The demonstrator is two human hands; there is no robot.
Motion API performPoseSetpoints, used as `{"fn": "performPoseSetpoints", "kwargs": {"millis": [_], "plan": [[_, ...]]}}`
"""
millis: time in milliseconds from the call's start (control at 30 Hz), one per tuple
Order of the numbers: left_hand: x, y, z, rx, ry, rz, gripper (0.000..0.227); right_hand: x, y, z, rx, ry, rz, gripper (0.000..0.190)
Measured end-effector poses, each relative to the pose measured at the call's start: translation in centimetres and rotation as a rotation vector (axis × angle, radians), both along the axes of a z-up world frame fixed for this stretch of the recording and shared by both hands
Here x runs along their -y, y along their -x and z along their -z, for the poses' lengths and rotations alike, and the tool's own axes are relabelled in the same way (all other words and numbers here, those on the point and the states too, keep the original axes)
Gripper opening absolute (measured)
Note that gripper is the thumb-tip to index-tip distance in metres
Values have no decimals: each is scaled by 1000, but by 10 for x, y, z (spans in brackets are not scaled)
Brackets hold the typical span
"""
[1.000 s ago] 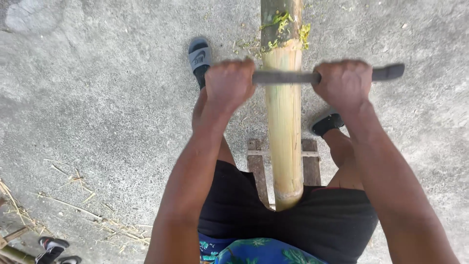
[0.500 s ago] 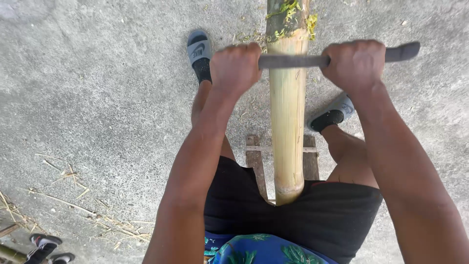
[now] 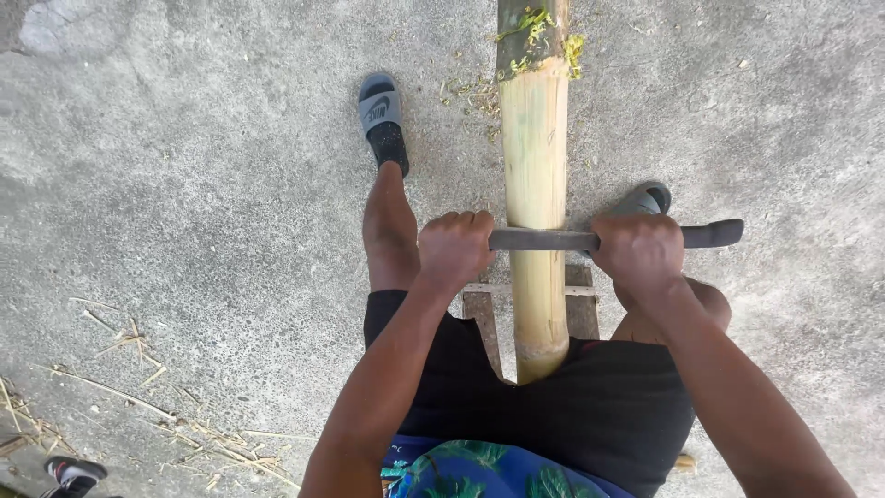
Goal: Stripping bark from a bamboo or wood pole using a large knife.
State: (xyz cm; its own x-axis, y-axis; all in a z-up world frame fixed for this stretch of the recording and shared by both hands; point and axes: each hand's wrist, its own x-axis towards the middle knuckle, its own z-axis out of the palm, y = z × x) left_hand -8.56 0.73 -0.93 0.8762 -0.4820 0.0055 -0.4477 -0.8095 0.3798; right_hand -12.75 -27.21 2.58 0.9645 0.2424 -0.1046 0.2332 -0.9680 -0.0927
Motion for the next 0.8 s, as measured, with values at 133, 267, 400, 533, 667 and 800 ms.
{"fn": "performPoseSetpoints", "kwargs": {"millis": [133, 267, 400, 533, 667, 800], "plan": [[1, -17, 6, 25, 45, -13, 21, -1, -23, -11, 9, 11, -18, 22], [6, -75, 9, 107, 113, -55, 17, 8, -79, -2, 16, 126, -34, 30], [12, -156, 13, 205, 95, -56, 11, 28, -151, 24, 168, 174, -88, 46], [11, -188, 9, 240, 25, -36, 11, 21, -173, 18, 303, 168, -88, 26], [9, -183, -8, 195, 40, 44, 8, 16, -149, -14, 218, 5, -68, 17], [-2, -140, -12, -34, -55, 85, 6, 25, -92, -42, 283, -56, -69, 43]]}}
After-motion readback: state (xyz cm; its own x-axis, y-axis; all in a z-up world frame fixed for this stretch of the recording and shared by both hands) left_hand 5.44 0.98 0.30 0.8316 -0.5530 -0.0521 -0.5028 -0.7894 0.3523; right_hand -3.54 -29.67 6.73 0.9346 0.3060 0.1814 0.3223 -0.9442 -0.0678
